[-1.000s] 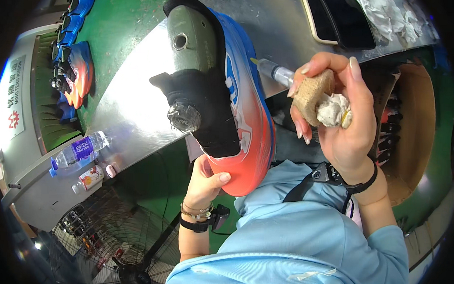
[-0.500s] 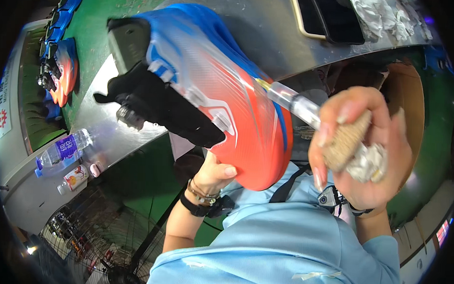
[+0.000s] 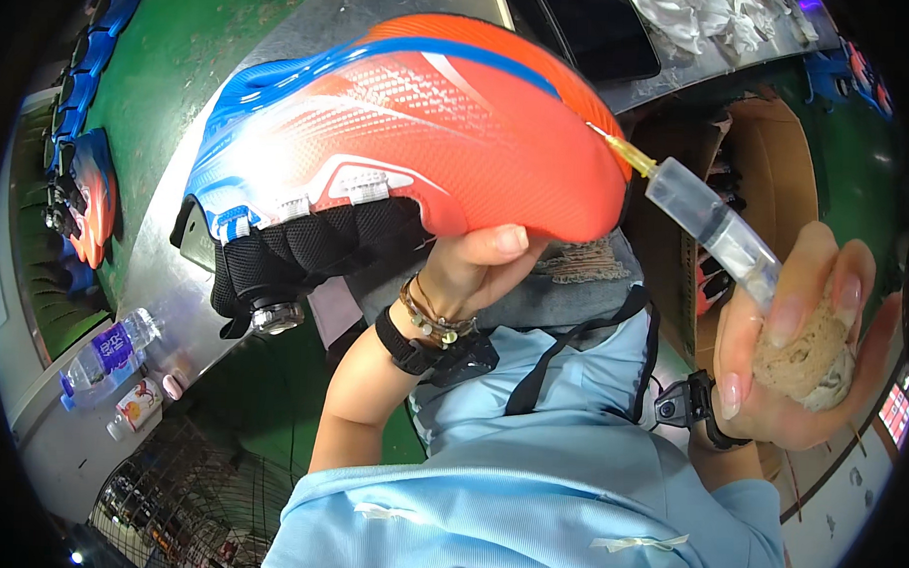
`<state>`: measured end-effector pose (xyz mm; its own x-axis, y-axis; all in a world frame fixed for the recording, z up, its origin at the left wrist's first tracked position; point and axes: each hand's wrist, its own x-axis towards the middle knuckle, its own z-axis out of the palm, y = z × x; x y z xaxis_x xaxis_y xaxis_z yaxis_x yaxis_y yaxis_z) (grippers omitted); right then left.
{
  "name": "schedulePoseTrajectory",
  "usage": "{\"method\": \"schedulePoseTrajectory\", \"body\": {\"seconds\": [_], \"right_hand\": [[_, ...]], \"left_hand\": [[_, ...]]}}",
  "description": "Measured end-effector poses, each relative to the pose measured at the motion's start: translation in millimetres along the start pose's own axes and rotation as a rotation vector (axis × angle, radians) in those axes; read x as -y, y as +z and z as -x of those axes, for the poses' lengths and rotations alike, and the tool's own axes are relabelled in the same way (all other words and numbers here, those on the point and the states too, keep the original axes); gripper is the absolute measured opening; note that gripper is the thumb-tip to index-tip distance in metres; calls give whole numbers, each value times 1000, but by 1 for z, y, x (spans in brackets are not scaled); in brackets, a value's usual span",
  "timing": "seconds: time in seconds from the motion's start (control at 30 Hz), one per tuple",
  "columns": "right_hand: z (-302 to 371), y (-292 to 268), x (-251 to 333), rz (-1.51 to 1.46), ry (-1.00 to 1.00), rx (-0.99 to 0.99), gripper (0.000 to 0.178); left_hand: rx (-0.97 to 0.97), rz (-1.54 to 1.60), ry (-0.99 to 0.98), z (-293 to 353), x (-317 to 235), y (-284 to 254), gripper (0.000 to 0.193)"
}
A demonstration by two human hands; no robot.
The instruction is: The person takes a shoe from a box, wipes the side with a cloth, and applies liquid from a syringe along the sole's edge. They repeat this process for several more shoes, taking them from the box or table and applying liquid to the seams.
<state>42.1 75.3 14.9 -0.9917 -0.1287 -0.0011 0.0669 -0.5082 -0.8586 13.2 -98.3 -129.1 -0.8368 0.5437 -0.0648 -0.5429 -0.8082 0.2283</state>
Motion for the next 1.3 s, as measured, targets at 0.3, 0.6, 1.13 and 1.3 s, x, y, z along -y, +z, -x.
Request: {"method": "schedulePoseTrajectory", "body": {"seconds": [0.3,0.6,1.13,1.3], "right_hand": [[11,-4,-7,161,-112,-78,32],[2,-12,-15,152,-236,186,38],[-13,8,-53,311,-688,243,39],[-10,1,-54,352,-690,225,40]], "left_hand": [[15,-1,93,-28,3,1,46],[-177,-53,241,-45,-3,39,51],[-552,-42,170,-36,-34,104,43],[-576,30,173,-38,-33,108,45]]}}
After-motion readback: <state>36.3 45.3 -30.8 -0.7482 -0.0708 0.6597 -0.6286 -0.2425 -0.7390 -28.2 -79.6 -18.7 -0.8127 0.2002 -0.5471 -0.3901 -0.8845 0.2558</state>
